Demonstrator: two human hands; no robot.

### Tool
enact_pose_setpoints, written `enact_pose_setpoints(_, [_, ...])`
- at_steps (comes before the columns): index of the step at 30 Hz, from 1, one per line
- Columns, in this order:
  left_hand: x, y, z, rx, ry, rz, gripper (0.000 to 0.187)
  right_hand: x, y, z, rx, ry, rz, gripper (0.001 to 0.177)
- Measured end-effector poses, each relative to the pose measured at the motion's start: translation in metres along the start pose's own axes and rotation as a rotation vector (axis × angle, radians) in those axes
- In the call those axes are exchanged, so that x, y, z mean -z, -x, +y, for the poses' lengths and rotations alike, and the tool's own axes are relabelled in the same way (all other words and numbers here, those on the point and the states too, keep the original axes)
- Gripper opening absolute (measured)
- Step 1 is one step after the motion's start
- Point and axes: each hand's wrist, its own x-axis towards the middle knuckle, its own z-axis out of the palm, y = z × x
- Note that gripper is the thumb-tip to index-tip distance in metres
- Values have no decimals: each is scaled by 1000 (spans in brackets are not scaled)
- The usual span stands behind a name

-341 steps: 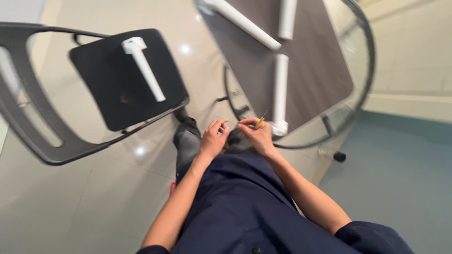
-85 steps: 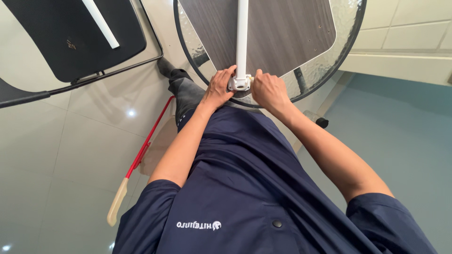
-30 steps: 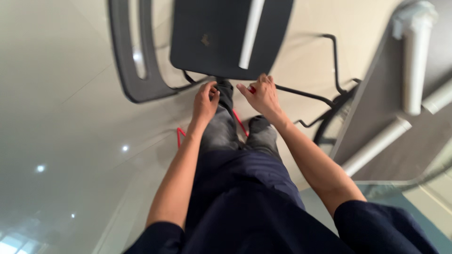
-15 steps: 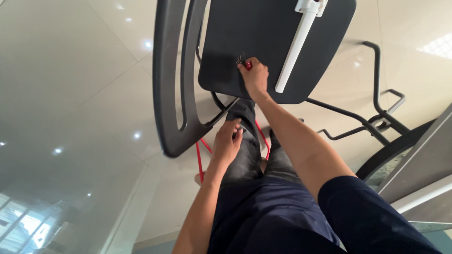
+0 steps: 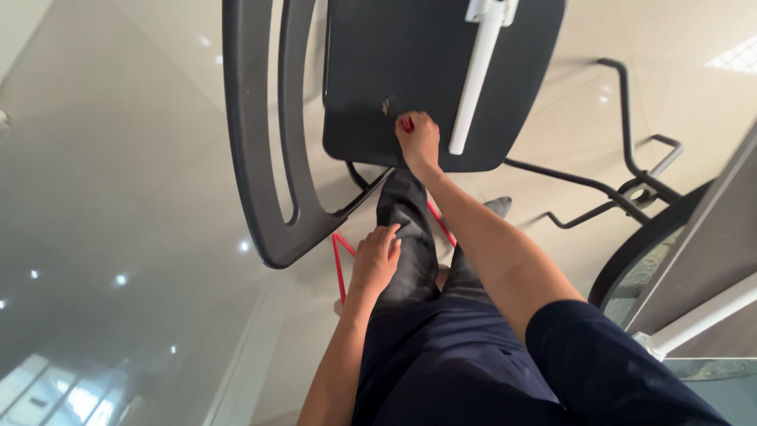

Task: The person assembles white table legs onto a tabletop using a screwdriver. They insert screws into the leg brackets and tighten them one by one, working on each leg in turn.

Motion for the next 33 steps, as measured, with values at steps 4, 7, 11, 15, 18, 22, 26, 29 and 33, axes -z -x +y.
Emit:
enact_pose_setpoints(4, [4,-1,12,13,16,-3,29,26,11,5,-199,-212,-57,15])
enact_pose_setpoints(7, [9,-1,27,53,123,33,27,51,26,6,-307,-272,-11,17])
enact_pose_setpoints(11, [3,9,54,-31,202,121,29,106,66,6,-179,-553,2,23])
enact_pose_setpoints(15, [-18,21,100,-215,208,145,29,197,134,0,-303,-705,-49,18])
enact_pose_setpoints(18, [-46,37,144,-271,249,91,29,279,201,10,-362,-709,-71,17])
enact_pose_setpoints(22, [-96,60,210,-484,197,-45,27,369,279,43,-178,-708,47,13])
enact_pose_setpoints(26, [-163,90,262,-632,144,-150,25,435,346,104,-41,-599,212,16])
enact_pose_setpoints(29, [-203,98,294,-628,80,-292,28,478,374,150,-179,-581,355,19])
enact_pose_setpoints(33, [-254,107,317,-691,14,-291,35,512,404,196,-317,-619,475,14])
